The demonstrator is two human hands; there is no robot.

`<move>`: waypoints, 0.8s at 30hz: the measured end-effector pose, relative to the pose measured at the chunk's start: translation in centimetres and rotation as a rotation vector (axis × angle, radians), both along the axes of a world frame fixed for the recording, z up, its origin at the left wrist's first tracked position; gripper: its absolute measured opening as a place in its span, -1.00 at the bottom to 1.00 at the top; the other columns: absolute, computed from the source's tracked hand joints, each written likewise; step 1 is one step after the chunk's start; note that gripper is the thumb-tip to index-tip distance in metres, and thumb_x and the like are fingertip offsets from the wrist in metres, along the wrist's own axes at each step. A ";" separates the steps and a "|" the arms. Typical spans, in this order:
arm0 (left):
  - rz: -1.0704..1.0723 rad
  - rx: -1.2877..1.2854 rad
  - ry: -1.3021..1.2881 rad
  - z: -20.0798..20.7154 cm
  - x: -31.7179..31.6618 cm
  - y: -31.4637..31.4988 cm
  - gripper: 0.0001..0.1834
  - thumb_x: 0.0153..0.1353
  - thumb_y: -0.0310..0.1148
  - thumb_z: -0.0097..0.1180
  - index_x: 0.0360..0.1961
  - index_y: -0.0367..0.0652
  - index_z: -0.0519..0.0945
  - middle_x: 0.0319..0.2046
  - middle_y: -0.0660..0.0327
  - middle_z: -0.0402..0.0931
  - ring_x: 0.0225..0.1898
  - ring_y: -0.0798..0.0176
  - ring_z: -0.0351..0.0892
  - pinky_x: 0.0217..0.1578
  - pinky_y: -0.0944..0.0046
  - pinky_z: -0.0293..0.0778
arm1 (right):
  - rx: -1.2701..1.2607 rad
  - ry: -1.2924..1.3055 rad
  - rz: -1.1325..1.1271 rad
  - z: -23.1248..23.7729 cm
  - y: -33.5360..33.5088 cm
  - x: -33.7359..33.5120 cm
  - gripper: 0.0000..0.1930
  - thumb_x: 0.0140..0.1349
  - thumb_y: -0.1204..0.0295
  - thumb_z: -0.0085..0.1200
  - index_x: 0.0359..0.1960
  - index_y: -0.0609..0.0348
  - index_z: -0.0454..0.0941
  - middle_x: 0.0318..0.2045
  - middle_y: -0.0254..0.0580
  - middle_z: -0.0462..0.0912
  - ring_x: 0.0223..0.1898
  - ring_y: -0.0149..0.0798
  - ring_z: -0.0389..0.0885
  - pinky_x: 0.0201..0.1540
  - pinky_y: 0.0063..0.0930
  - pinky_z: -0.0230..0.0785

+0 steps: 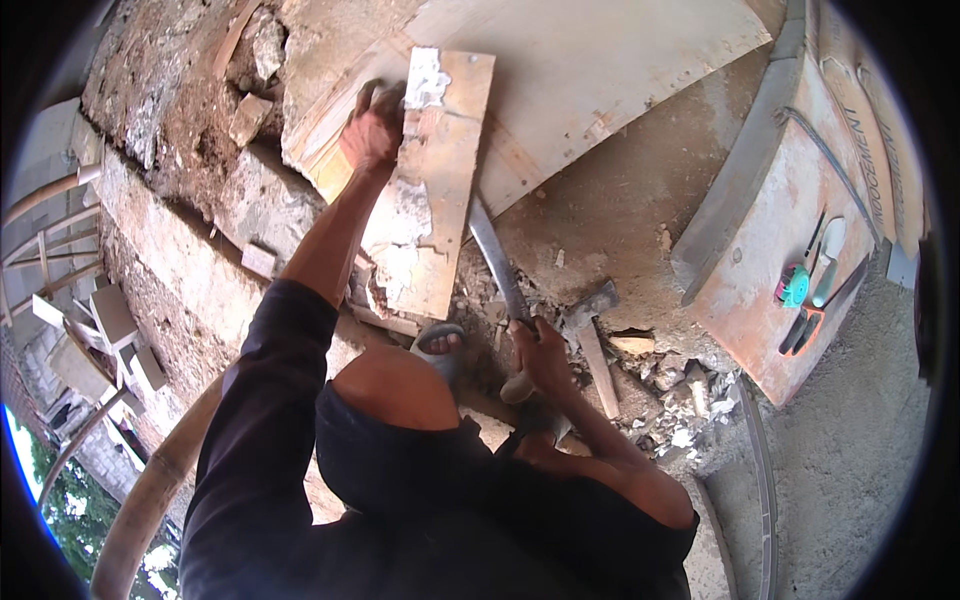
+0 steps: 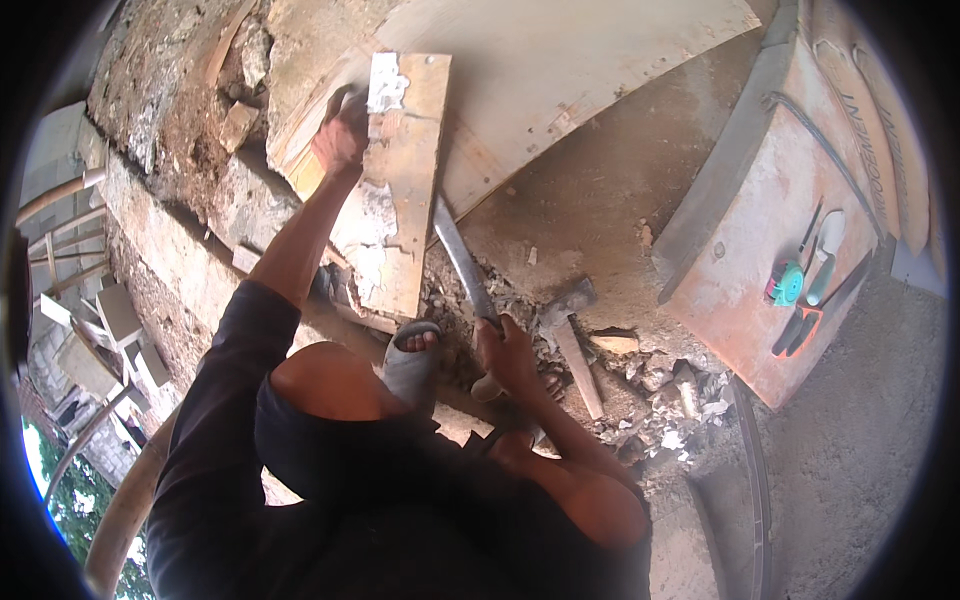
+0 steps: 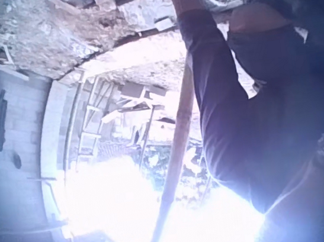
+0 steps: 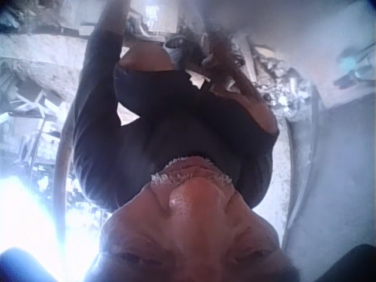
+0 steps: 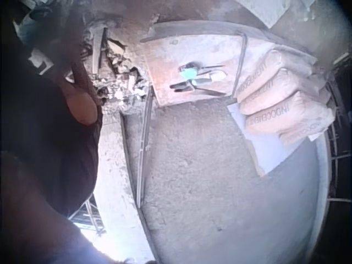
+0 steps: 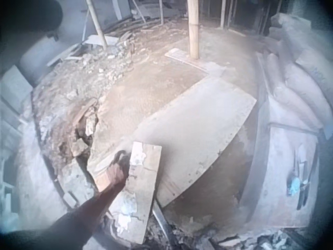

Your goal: The person walks through a construction site, picks up a piece of wood, and uses a machete to chop it into smaller pieces. They then use a rebar to pry apart a larger piece of wood.

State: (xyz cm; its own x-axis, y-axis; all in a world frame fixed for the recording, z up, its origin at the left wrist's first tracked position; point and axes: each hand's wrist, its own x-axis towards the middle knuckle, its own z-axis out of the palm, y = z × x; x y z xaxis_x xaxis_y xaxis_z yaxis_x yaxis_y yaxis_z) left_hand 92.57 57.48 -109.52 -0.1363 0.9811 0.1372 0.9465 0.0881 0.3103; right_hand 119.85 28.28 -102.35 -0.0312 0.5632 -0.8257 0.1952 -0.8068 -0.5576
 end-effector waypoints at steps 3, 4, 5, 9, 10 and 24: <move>0.004 -0.035 -0.002 0.4 0.3 0.2 -0.65 0.37 -0.04 0.04 0.13 0.39 0.65 0.29 0.38 0.46 -0.03 -0.05 0.68 -0.06 -0.02 0.60 | -0.125 0.177 -0.155 0.5 0.3 0.5 -0.68 0.45 0.18 0.08 -0.23 0.23 0.45 -0.66 -0.34 0.47 -0.66 -0.44 0.43 -0.59 -0.39 0.34; 0.015 -0.025 -0.026 0.2 0.3 0.0 -0.65 0.37 -0.04 0.03 0.13 0.39 0.65 0.29 0.39 0.45 -0.03 -0.06 0.68 -0.05 -0.02 0.59 | -0.148 0.164 -0.158 1.5 0.9 0.8 -0.69 0.46 0.18 0.08 -0.23 0.22 0.45 -0.66 -0.34 0.46 -0.67 -0.44 0.42 -0.60 -0.41 0.33; 0.026 -0.014 -0.051 -0.1 0.3 -0.2 -0.65 0.37 -0.04 0.02 0.13 0.38 0.64 0.29 0.39 0.45 -0.03 -0.07 0.68 -0.05 -0.02 0.58 | -0.147 0.144 -0.148 2.1 1.4 1.3 -0.64 0.44 0.15 0.10 -0.23 0.27 0.47 -0.64 -0.27 0.51 -0.63 -0.40 0.47 -0.55 -0.33 0.35; 0.062 -0.108 -0.086 0.4 0.7 -0.1 -0.64 0.38 -0.01 -0.01 0.13 0.39 0.65 0.29 0.31 0.43 0.00 -0.09 0.65 -0.03 -0.10 0.55 | 0.143 -0.202 0.052 2.2 0.5 1.1 -0.65 0.43 0.16 0.12 -0.27 0.27 0.51 -0.62 -0.23 0.52 -0.63 -0.35 0.50 -0.53 -0.34 0.37; 0.058 -0.123 -0.099 0.5 0.7 0.0 -0.64 0.39 0.01 -0.01 0.13 0.39 0.65 0.29 0.30 0.43 0.01 -0.09 0.65 -0.02 -0.09 0.55 | 0.229 -0.270 0.099 1.3 0.0 1.0 -0.64 0.43 0.16 0.12 -0.27 0.29 0.52 -0.61 -0.17 0.54 -0.62 -0.33 0.52 -0.51 -0.32 0.38; -0.159 -0.596 -0.374 6.9 1.5 1.7 -0.23 0.24 0.24 0.26 0.13 -0.29 0.63 -0.20 0.09 0.67 -0.39 0.23 0.53 -0.38 0.12 0.46 | 0.701 -0.309 0.247 -3.5 2.2 7.8 -0.71 0.35 0.30 0.18 -0.33 0.34 0.53 -0.57 0.11 0.61 -0.50 0.06 0.65 -0.39 -0.12 0.41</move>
